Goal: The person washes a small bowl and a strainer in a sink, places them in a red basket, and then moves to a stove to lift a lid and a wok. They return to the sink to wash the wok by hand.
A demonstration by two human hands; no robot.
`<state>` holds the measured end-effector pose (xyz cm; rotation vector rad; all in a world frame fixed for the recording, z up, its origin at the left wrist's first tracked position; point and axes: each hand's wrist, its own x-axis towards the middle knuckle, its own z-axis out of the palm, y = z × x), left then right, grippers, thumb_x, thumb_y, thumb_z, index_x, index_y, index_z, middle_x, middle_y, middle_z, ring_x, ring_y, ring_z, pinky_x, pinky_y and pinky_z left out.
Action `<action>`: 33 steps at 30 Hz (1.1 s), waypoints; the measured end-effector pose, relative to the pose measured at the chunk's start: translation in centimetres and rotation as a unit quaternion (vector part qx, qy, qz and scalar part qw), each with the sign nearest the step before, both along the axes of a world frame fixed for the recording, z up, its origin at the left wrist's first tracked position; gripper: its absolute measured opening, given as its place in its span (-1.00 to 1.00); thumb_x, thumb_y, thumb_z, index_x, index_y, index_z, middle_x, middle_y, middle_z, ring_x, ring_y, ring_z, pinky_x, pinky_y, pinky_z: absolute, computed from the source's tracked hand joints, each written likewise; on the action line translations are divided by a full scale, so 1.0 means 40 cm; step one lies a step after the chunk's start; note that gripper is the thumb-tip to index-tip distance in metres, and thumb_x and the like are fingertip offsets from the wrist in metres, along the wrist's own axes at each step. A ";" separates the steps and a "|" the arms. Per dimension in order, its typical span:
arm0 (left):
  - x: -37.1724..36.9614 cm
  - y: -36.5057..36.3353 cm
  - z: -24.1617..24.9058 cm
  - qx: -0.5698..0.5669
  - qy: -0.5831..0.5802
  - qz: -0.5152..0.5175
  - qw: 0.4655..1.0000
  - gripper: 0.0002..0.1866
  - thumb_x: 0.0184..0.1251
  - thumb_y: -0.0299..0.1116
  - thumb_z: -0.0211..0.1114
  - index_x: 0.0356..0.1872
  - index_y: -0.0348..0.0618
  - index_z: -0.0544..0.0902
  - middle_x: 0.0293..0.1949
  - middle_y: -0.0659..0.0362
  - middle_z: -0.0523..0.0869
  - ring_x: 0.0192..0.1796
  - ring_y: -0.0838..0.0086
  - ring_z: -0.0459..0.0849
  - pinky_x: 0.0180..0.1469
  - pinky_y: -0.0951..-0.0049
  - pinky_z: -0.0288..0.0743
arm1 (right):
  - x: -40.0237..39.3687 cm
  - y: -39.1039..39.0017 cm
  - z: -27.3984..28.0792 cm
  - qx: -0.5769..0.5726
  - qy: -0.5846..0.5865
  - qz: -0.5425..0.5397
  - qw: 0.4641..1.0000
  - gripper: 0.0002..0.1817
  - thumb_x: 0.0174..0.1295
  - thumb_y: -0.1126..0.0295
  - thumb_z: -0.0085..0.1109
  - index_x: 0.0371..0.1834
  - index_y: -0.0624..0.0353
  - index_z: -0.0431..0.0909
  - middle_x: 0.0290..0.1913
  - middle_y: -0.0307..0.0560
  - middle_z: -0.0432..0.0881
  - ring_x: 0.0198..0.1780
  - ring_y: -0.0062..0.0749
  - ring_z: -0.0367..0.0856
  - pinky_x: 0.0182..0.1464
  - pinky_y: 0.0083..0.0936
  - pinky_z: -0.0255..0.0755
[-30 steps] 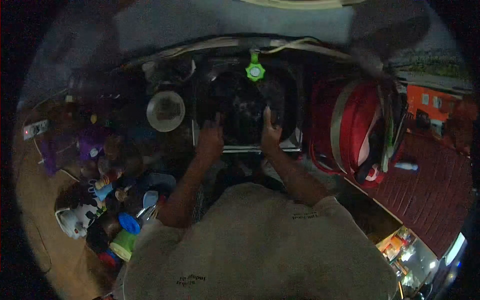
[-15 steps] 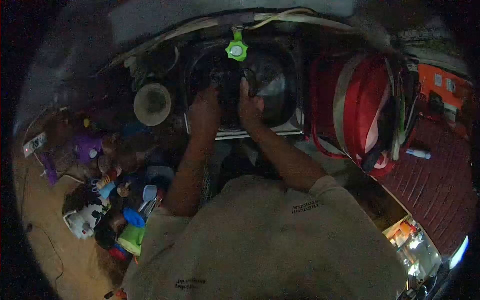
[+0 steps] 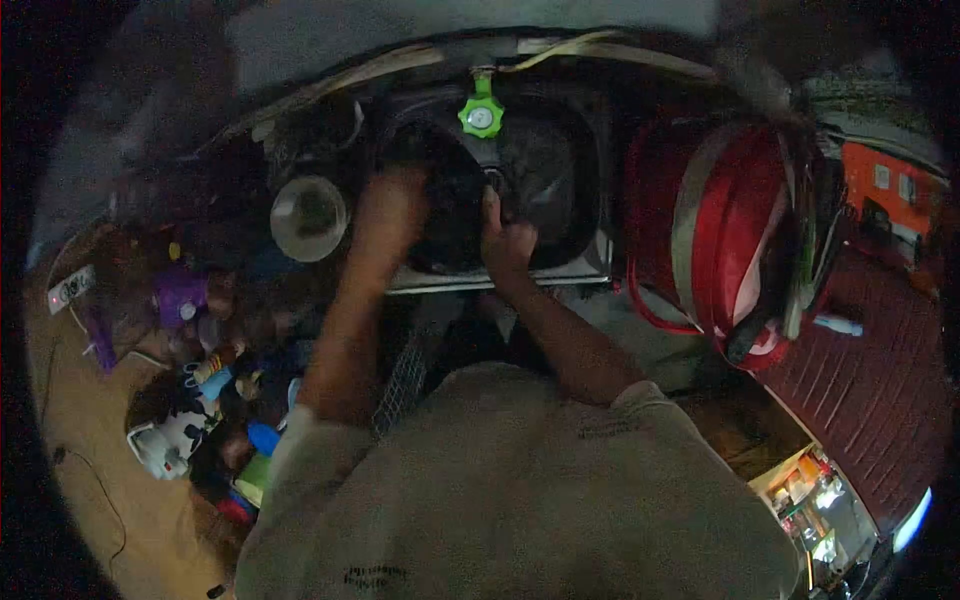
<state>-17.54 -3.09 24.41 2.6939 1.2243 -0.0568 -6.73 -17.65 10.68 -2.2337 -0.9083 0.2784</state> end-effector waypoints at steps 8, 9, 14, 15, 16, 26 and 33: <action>0.001 0.000 0.025 -0.056 -0.052 0.036 0.996 -0.81 0.28 -0.54 0.14 -0.18 -0.38 0.66 -0.23 -0.20 0.69 -0.18 -0.02 0.73 -0.09 0.08 0.60 | -0.021 -0.022 -0.070 -0.019 -0.192 0.141 0.971 -0.46 0.32 0.12 0.20 0.20 0.33 0.49 -0.65 -0.27 0.35 -0.67 -0.47 0.23 -0.58 -0.35 0.19; -0.015 0.008 0.014 -0.078 -0.086 0.052 0.992 -0.82 0.25 -0.55 0.15 -0.19 -0.37 0.66 -0.24 -0.20 0.69 -0.19 -0.04 0.72 -0.09 0.05 0.59 | -0.034 -0.029 -0.058 -0.021 -0.162 0.139 0.977 -0.44 0.32 0.14 0.21 0.25 0.32 0.47 -0.65 -0.28 0.35 -0.68 -0.47 0.21 -0.58 -0.35 0.19; -0.018 -0.003 -0.010 -0.054 -0.161 0.051 0.984 -0.85 0.19 -0.53 0.24 -0.25 -0.36 0.67 -0.31 -0.18 0.69 -0.22 -0.03 0.71 -0.13 0.06 0.58 | -0.037 -0.005 -0.001 -0.057 -0.255 0.091 0.961 -0.58 0.32 0.01 0.16 -0.24 0.22 0.56 -0.59 -0.02 0.52 -0.57 -0.24 0.46 -0.42 -0.21 0.38; -0.016 0.022 -0.015 -0.045 -0.127 0.040 0.990 -0.86 0.18 -0.53 0.24 -0.27 -0.36 0.67 -0.32 -0.18 0.69 -0.22 -0.04 0.71 -0.14 0.06 0.58 | -0.058 -0.015 0.021 -0.020 -0.413 0.085 0.907 -0.50 0.33 -0.05 0.14 -0.46 0.21 0.65 -0.59 0.05 0.55 -0.54 -0.17 0.52 -0.37 -0.19 0.44; -0.009 0.043 -0.015 -0.031 -0.097 0.031 0.994 -0.87 0.16 -0.54 0.25 -0.28 -0.35 0.68 -0.33 -0.19 0.69 -0.23 -0.04 0.71 -0.14 0.06 0.58 | -0.059 -0.007 0.041 -0.133 -0.234 0.123 0.955 -0.58 0.34 0.02 0.14 -0.36 0.20 0.67 -0.56 0.03 0.56 -0.54 -0.19 0.52 -0.37 -0.19 0.43; 0.013 0.016 0.089 -0.146 0.029 -0.005 0.989 -0.78 0.14 -0.51 0.26 -0.16 -0.25 0.66 -0.10 -0.14 0.65 -0.02 0.03 0.65 0.00 0.11 0.53 | -0.057 -0.011 0.043 0.039 -0.064 0.067 0.995 -0.54 0.30 0.26 0.23 0.26 0.08 0.49 -0.34 0.13 0.62 -0.41 -0.23 0.58 -0.32 -0.10 0.43; 0.023 0.051 0.074 -0.190 0.006 0.100 0.977 -0.82 0.14 -0.52 0.24 -0.23 -0.31 0.67 -0.30 -0.17 0.68 -0.20 -0.06 0.70 -0.09 0.07 0.57 | -0.074 -0.078 -0.001 0.054 -0.126 0.170 0.976 -0.51 0.27 0.35 0.25 0.30 0.03 0.49 -0.32 0.21 0.61 -0.31 0.01 0.62 -0.40 -0.01 0.49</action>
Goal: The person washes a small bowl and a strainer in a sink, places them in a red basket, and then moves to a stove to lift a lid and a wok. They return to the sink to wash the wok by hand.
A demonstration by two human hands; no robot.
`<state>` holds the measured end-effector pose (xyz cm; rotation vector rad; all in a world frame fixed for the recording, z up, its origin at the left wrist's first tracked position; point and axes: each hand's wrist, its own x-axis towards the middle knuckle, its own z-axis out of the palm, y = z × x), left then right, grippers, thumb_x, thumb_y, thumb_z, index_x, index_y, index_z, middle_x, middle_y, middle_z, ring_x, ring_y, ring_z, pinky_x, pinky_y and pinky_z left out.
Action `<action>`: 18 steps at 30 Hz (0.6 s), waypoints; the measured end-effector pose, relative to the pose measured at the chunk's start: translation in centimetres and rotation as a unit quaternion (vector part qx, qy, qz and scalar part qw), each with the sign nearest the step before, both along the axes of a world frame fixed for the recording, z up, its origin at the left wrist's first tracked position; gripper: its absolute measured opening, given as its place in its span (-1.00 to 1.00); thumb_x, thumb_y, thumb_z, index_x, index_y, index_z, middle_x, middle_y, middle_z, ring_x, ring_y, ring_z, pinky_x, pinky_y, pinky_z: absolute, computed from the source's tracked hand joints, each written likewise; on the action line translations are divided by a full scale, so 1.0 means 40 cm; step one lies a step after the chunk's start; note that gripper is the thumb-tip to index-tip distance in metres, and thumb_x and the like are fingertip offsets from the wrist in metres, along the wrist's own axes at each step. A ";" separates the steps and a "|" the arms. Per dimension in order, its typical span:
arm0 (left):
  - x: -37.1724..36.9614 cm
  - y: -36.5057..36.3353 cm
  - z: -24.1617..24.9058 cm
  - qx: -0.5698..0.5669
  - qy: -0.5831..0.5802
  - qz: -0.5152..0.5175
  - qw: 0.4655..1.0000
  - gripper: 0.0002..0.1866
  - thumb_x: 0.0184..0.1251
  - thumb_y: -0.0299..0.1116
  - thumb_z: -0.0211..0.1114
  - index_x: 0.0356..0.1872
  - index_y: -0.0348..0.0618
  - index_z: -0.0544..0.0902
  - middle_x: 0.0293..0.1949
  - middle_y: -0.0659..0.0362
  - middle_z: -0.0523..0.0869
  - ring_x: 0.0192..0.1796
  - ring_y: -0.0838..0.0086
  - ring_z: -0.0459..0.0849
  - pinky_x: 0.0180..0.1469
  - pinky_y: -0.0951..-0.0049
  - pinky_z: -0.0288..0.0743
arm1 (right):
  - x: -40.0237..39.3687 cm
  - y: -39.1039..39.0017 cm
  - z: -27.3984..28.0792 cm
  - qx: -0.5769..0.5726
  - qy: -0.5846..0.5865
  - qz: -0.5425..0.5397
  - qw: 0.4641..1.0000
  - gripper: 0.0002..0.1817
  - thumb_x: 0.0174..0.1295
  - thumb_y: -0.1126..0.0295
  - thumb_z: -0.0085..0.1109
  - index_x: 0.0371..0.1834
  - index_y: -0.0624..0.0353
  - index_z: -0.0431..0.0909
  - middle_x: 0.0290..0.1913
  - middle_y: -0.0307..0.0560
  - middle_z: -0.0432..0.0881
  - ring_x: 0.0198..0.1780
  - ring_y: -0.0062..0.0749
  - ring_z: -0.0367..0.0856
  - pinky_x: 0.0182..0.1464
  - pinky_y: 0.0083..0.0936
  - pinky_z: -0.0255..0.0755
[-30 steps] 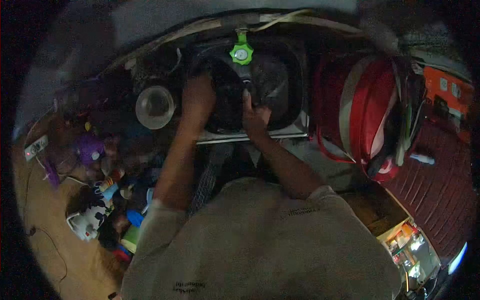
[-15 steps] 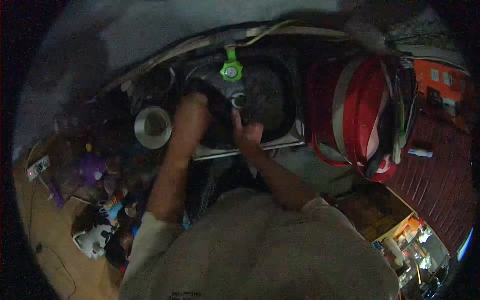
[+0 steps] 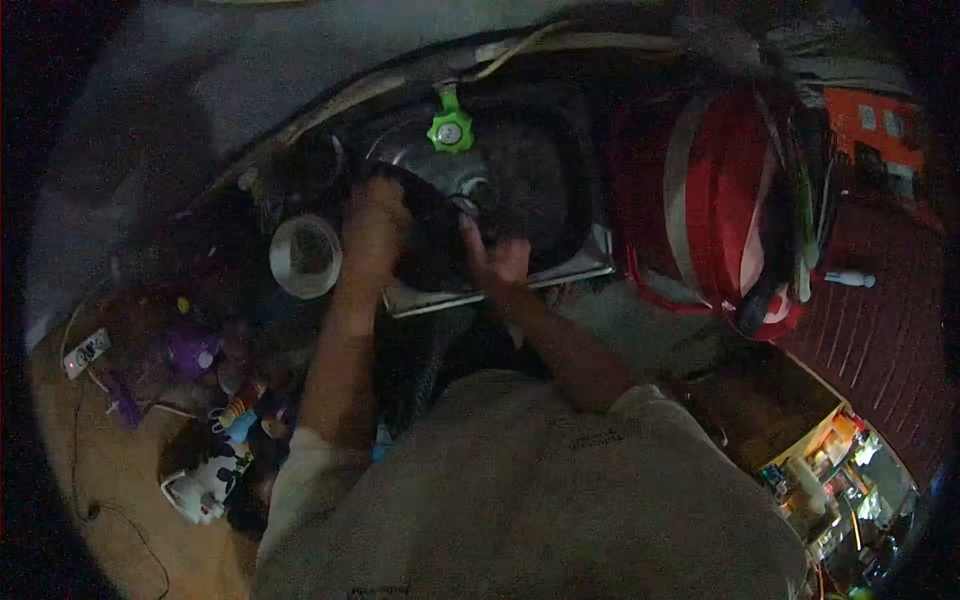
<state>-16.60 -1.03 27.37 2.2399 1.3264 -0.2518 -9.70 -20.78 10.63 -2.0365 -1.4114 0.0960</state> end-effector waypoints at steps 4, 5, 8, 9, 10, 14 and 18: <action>-0.044 -0.042 0.021 0.180 -0.040 -0.107 0.977 -0.80 0.15 -0.55 0.18 -0.24 -0.36 0.69 -0.29 -0.20 0.70 -0.24 -0.08 0.72 -0.06 0.10 0.60 | 0.041 0.035 -0.036 0.050 -0.133 -0.035 0.989 -0.53 0.25 0.36 0.28 0.25 0.10 0.52 -0.24 0.20 0.62 -0.23 0.01 0.62 -0.29 -0.06 0.51; -0.050 -0.023 -0.016 0.176 -0.036 -0.109 0.978 -0.80 0.15 -0.55 0.18 -0.24 -0.36 0.69 -0.29 -0.20 0.70 -0.24 -0.08 0.72 -0.06 0.10 0.60 | 0.037 0.028 -0.003 0.060 -0.086 -0.016 0.994 -0.56 0.27 0.35 0.27 0.22 0.13 0.53 -0.23 0.19 0.62 -0.21 -0.01 0.62 -0.26 -0.07 0.51; -0.075 0.020 -0.074 -0.009 -0.021 0.058 0.998 -0.79 0.15 -0.55 0.18 -0.21 -0.33 0.69 -0.19 -0.18 0.70 -0.12 -0.06 0.71 -0.01 0.09 0.60 | 0.055 0.050 0.099 -0.132 0.287 -0.063 0.947 -0.66 0.31 0.31 0.25 0.08 0.22 0.59 -0.14 0.16 0.62 -0.12 -0.11 0.60 -0.09 -0.10 0.48; -0.087 0.005 -0.042 0.075 -0.015 -0.033 0.997 -0.78 0.17 -0.54 0.17 -0.19 -0.32 0.69 -0.15 -0.18 0.70 -0.09 -0.05 0.71 0.00 0.11 0.59 | 0.071 0.068 0.125 -0.197 0.377 -0.089 0.900 -0.68 0.32 0.30 0.24 0.04 0.24 0.60 -0.11 0.15 0.61 -0.10 -0.14 0.59 -0.04 -0.11 0.47; -0.088 0.003 -0.026 0.158 -0.006 -0.124 0.980 -0.78 0.18 -0.53 0.16 -0.17 -0.31 0.69 -0.11 -0.18 0.69 -0.06 -0.03 0.70 0.00 0.13 0.59 | 0.078 0.074 0.144 -0.064 0.339 -0.071 0.936 -0.73 0.34 0.29 0.21 -0.04 0.26 0.61 -0.10 0.10 0.62 -0.12 -0.18 0.59 -0.06 -0.13 0.46; -0.096 0.026 -0.110 0.111 0.073 -0.053 0.990 -0.79 0.20 -0.54 0.16 -0.19 -0.32 0.69 -0.08 -0.17 0.69 -0.04 0.00 0.70 -0.01 0.13 0.58 | 0.069 0.048 0.143 -0.088 0.244 -0.063 0.964 -0.81 0.36 0.39 0.17 -0.10 0.27 0.62 -0.04 0.03 0.64 -0.20 -0.24 0.58 -0.08 -0.21 0.44; -0.057 0.003 -0.042 0.081 -0.048 0.020 0.995 -0.81 0.25 -0.53 0.15 -0.20 -0.33 0.69 -0.10 -0.16 0.70 -0.03 0.02 0.70 0.00 0.10 0.56 | 0.074 0.022 0.028 0.039 -0.161 0.031 0.986 -0.67 0.16 0.40 0.42 -0.04 0.25 0.60 -0.22 0.08 0.69 -0.27 -0.02 0.69 -0.31 -0.24 0.53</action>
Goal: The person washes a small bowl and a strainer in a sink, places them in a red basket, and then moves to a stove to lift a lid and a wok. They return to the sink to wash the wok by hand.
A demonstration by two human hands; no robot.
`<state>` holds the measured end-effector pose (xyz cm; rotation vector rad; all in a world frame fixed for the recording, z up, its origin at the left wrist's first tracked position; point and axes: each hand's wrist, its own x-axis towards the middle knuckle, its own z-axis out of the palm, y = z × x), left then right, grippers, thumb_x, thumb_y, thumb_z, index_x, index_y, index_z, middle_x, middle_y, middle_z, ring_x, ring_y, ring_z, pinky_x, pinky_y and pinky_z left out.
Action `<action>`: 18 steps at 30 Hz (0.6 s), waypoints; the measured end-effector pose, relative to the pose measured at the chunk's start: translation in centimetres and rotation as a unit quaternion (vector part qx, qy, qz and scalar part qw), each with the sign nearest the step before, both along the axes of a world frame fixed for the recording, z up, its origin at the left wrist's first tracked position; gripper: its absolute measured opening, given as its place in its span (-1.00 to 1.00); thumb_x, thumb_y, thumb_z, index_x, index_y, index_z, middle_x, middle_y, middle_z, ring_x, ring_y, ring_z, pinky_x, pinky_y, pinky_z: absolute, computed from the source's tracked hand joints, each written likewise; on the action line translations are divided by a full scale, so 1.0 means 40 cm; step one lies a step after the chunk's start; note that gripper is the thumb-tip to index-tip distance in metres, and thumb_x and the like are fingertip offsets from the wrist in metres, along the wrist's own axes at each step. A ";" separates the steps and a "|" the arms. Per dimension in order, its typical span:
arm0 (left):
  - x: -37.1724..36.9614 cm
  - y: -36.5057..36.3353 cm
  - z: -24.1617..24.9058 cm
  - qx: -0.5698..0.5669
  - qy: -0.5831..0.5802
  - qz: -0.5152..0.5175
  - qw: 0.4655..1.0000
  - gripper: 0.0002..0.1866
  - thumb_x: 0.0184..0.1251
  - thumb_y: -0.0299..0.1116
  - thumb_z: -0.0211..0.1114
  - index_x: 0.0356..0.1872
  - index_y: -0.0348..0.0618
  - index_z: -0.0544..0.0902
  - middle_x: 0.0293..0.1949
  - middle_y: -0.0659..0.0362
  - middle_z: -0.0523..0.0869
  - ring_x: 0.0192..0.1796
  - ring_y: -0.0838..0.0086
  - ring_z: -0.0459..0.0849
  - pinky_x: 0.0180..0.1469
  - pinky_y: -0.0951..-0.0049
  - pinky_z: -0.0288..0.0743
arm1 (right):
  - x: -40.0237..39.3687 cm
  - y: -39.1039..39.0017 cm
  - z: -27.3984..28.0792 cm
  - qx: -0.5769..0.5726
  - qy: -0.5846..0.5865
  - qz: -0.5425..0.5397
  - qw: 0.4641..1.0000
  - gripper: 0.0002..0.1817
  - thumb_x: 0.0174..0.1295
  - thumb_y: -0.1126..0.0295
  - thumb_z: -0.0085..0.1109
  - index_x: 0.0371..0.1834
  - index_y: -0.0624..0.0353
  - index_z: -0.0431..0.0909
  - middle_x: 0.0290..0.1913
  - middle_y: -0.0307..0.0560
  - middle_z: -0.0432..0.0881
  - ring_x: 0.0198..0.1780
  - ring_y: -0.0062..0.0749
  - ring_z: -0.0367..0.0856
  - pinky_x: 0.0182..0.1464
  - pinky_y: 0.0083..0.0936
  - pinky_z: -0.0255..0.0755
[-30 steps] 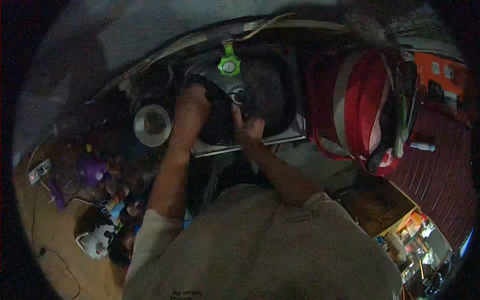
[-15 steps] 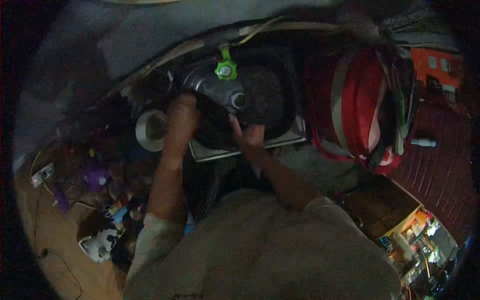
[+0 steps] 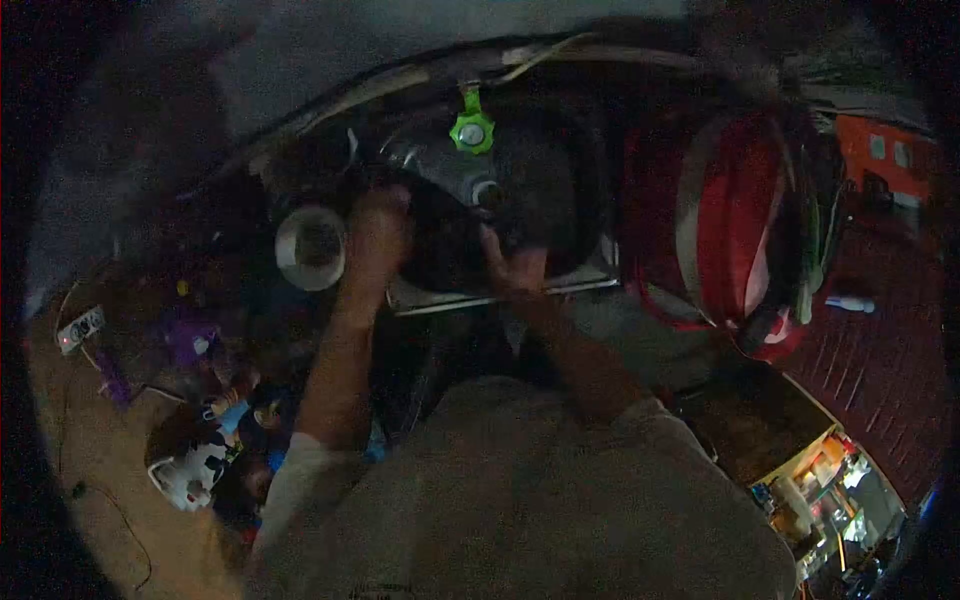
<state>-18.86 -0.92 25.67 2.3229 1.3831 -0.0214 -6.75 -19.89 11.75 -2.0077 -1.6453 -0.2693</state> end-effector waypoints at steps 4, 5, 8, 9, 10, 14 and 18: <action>-0.074 0.011 -0.066 0.072 0.014 -0.093 0.993 -0.80 0.25 -0.51 0.17 -0.20 -0.34 0.70 -0.10 -0.16 0.70 0.00 0.03 0.69 0.01 0.11 0.56 | 0.020 0.053 0.080 0.104 0.412 -0.035 0.905 -0.55 0.11 0.40 0.47 0.04 0.29 0.56 -0.23 0.01 0.70 -0.28 -0.09 0.69 -0.32 -0.28 0.53; -0.075 0.014 -0.080 0.131 0.023 -0.148 0.980 -0.80 0.25 -0.50 0.17 -0.20 -0.35 0.70 -0.11 -0.16 0.70 0.00 0.03 0.70 0.01 0.12 0.57 | 0.017 0.050 0.082 0.124 0.422 -0.049 0.897 -0.54 0.10 0.39 0.48 0.05 0.29 0.55 -0.24 0.01 0.69 -0.29 -0.12 0.69 -0.34 -0.28 0.51; -0.074 -0.037 -0.049 0.204 -0.087 -0.096 0.970 -0.80 0.23 -0.52 0.17 -0.20 -0.34 0.70 -0.20 -0.15 0.71 -0.08 0.04 0.71 -0.01 0.14 0.57 | 0.001 0.011 -0.003 0.009 0.486 -0.104 0.868 -0.63 0.27 0.45 0.28 0.12 0.30 0.53 -0.02 0.10 0.62 -0.02 -0.13 0.61 -0.04 -0.20 0.47; -0.060 -0.008 -0.032 0.105 0.024 -0.085 0.991 -0.80 0.22 -0.54 0.17 -0.19 -0.33 0.70 -0.22 -0.14 0.72 -0.12 0.04 0.71 -0.01 0.14 0.57 | 0.000 0.008 0.003 -0.037 0.499 -0.114 0.858 -0.67 0.33 0.47 0.22 0.14 0.31 0.52 0.06 0.14 0.60 0.07 -0.12 0.59 0.06 -0.17 0.47; -0.048 0.002 -0.027 0.057 0.073 -0.075 0.993 -0.79 0.22 -0.55 0.17 -0.18 -0.33 0.71 -0.24 -0.14 0.72 -0.14 0.04 0.71 -0.01 0.15 0.57 | 0.012 0.005 0.015 0.011 0.289 -0.066 0.955 -0.67 0.30 0.48 0.24 0.12 0.30 0.53 0.05 0.20 0.59 0.08 -0.07 0.58 0.09 -0.10 0.46; -0.082 -0.061 -0.064 0.106 -0.075 -0.056 0.990 -0.78 0.22 -0.58 0.17 -0.17 -0.31 0.72 -0.23 -0.13 0.74 -0.17 0.03 0.73 -0.01 0.17 0.57 | 0.028 -0.023 -0.041 0.055 -0.002 0.002 0.998 -0.61 0.24 0.51 0.29 0.15 0.24 0.53 0.00 0.36 0.56 0.04 0.05 0.58 0.11 0.12 0.44; -0.063 -0.033 -0.037 0.036 -0.051 -0.009 0.998 -0.82 0.23 -0.58 0.17 -0.22 -0.33 0.71 -0.26 -0.16 0.73 -0.23 0.02 0.73 -0.12 0.16 0.55 | 0.056 0.027 0.048 0.130 0.016 0.030 0.991 -0.68 0.27 0.38 0.30 0.05 0.26 0.57 -0.21 0.06 0.67 -0.25 -0.17 0.66 -0.27 -0.22 0.48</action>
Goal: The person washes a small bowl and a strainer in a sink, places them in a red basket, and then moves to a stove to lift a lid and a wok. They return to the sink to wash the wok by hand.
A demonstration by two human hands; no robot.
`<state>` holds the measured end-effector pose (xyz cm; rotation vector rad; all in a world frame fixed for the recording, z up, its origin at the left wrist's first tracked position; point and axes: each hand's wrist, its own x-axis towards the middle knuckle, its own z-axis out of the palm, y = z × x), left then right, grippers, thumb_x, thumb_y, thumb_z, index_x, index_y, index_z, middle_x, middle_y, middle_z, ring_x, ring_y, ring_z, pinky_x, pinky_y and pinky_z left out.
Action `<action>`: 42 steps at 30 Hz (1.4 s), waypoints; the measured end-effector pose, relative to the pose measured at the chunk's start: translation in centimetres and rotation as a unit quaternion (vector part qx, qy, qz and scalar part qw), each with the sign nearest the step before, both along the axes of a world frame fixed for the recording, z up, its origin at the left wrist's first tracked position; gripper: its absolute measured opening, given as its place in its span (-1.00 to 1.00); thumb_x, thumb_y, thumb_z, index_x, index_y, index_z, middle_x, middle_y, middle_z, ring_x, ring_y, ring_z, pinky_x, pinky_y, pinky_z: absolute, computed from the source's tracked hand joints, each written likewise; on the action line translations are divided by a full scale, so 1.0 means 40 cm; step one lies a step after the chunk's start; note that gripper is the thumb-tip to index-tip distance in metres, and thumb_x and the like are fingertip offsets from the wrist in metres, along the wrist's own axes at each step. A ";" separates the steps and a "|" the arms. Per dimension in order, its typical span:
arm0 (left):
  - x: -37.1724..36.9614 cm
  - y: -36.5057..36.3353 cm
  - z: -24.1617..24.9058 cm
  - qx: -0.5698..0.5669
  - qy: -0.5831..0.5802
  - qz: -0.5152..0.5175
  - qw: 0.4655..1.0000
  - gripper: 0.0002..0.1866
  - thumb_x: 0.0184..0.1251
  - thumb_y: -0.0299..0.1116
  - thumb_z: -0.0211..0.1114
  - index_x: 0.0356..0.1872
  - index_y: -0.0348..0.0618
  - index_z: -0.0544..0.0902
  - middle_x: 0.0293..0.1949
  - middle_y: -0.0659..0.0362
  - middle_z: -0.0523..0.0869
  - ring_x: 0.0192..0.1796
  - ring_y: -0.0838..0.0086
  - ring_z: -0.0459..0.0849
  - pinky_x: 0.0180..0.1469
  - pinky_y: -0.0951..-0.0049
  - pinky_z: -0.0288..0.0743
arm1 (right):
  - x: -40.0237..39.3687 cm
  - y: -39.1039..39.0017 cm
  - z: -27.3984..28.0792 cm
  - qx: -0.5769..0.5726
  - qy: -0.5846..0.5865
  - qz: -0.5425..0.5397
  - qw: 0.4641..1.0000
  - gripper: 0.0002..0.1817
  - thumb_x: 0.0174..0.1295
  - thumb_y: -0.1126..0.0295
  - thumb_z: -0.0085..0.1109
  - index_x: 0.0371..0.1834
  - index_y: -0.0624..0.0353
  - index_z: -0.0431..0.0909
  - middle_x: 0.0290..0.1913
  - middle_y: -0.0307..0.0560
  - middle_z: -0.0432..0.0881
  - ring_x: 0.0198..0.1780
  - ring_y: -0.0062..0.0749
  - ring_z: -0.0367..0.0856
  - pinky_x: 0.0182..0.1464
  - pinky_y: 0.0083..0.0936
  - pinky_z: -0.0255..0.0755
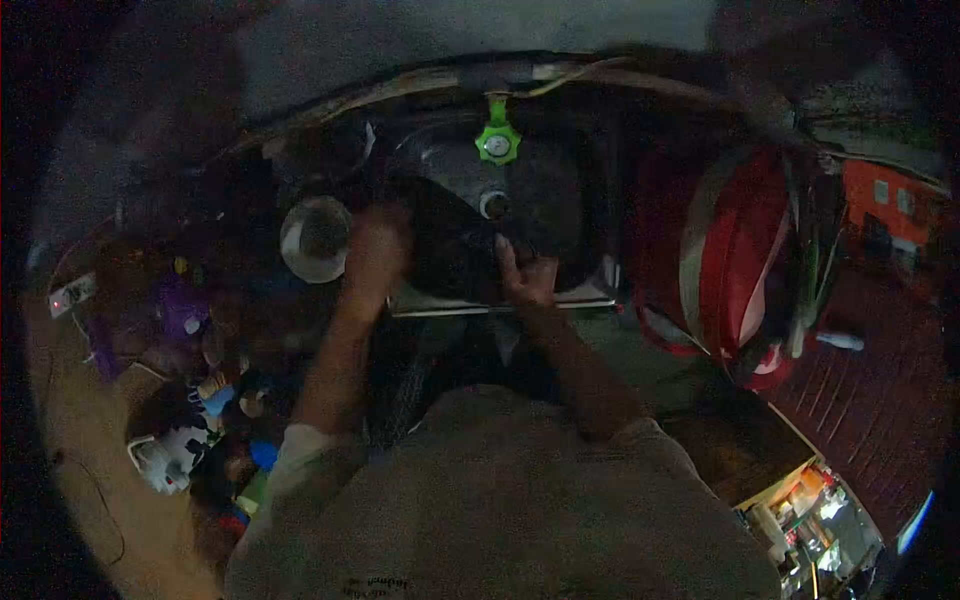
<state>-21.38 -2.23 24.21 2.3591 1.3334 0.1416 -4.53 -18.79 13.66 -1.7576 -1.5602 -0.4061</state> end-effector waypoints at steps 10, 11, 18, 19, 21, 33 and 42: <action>0.035 -0.072 0.126 -0.079 -0.044 -0.004 0.996 -0.72 0.35 -0.47 0.14 0.03 -0.20 0.67 -0.22 -0.13 0.73 -0.20 0.01 0.73 -0.14 0.14 0.58 | 0.000 -0.035 -0.168 -0.255 0.552 -0.017 0.793 -0.54 0.32 0.43 0.24 0.25 0.30 0.42 0.14 0.14 0.57 0.12 -0.17 0.57 0.27 -0.41 0.33; 0.024 -0.063 0.110 -0.078 -0.042 -0.006 0.996 -0.72 0.35 -0.47 0.14 0.03 -0.20 0.67 -0.22 -0.13 0.73 -0.20 0.01 0.73 -0.14 0.14 0.58 | 0.004 -0.031 -0.173 -0.290 0.600 -0.011 0.746 -0.55 0.32 0.43 0.24 0.24 0.32 0.41 0.15 0.12 0.57 0.14 -0.19 0.56 0.28 -0.45 0.30; 0.027 -0.039 0.088 -0.005 0.048 -0.207 0.977 -0.70 0.42 -0.34 0.15 0.11 0.05 0.67 -0.22 -0.07 0.74 -0.19 0.14 0.75 -0.14 0.17 0.62 | -0.016 0.037 -0.050 -0.024 0.484 -0.007 0.874 -0.74 0.15 0.30 0.43 -0.33 0.32 0.67 -0.35 0.02 0.74 -0.37 -0.26 0.72 -0.23 -0.30 0.56; 0.027 -0.037 0.070 0.050 0.059 -0.242 0.967 -0.69 0.42 -0.33 0.15 0.12 0.13 0.67 -0.22 -0.04 0.74 -0.19 0.18 0.75 -0.14 0.20 0.63 | -0.006 0.040 -0.037 -0.025 0.491 0.004 0.871 -0.73 0.16 0.29 0.42 -0.33 0.32 0.66 -0.35 0.02 0.74 -0.36 -0.24 0.72 -0.22 -0.30 0.56; 0.005 -0.006 0.052 0.039 0.031 -0.272 0.961 -0.69 0.43 -0.32 0.15 0.13 0.17 0.66 -0.22 -0.01 0.74 -0.20 0.20 0.75 -0.14 0.21 0.64 | 0.025 0.048 0.011 -0.024 0.497 0.009 0.867 -0.72 0.17 0.28 0.41 -0.32 0.32 0.66 -0.35 0.02 0.73 -0.35 -0.22 0.72 -0.22 -0.29 0.56; 0.035 0.004 0.083 -0.075 0.074 -0.234 0.967 -0.79 0.46 -0.30 0.11 -0.10 -0.11 0.68 -0.25 -0.04 0.74 -0.24 0.11 0.75 -0.18 0.15 0.61 | 0.070 0.046 0.103 -0.350 0.424 -0.071 0.832 -0.46 0.26 -0.08 0.24 -0.46 0.28 0.70 -0.50 0.06 0.70 -0.50 -0.13 0.69 -0.32 -0.20 0.52; -0.002 -0.074 0.009 -0.025 -0.019 -0.171 0.985 -0.77 0.48 -0.26 0.10 -0.19 -0.16 0.66 -0.39 -0.05 0.70 -0.33 0.10 0.74 -0.28 0.13 0.59 | 0.023 0.052 -0.068 -0.215 0.146 -0.037 0.965 -0.43 0.27 -0.12 0.20 -0.40 0.30 0.71 -0.35 0.21 0.71 -0.23 -0.08 0.72 -0.06 -0.09 0.50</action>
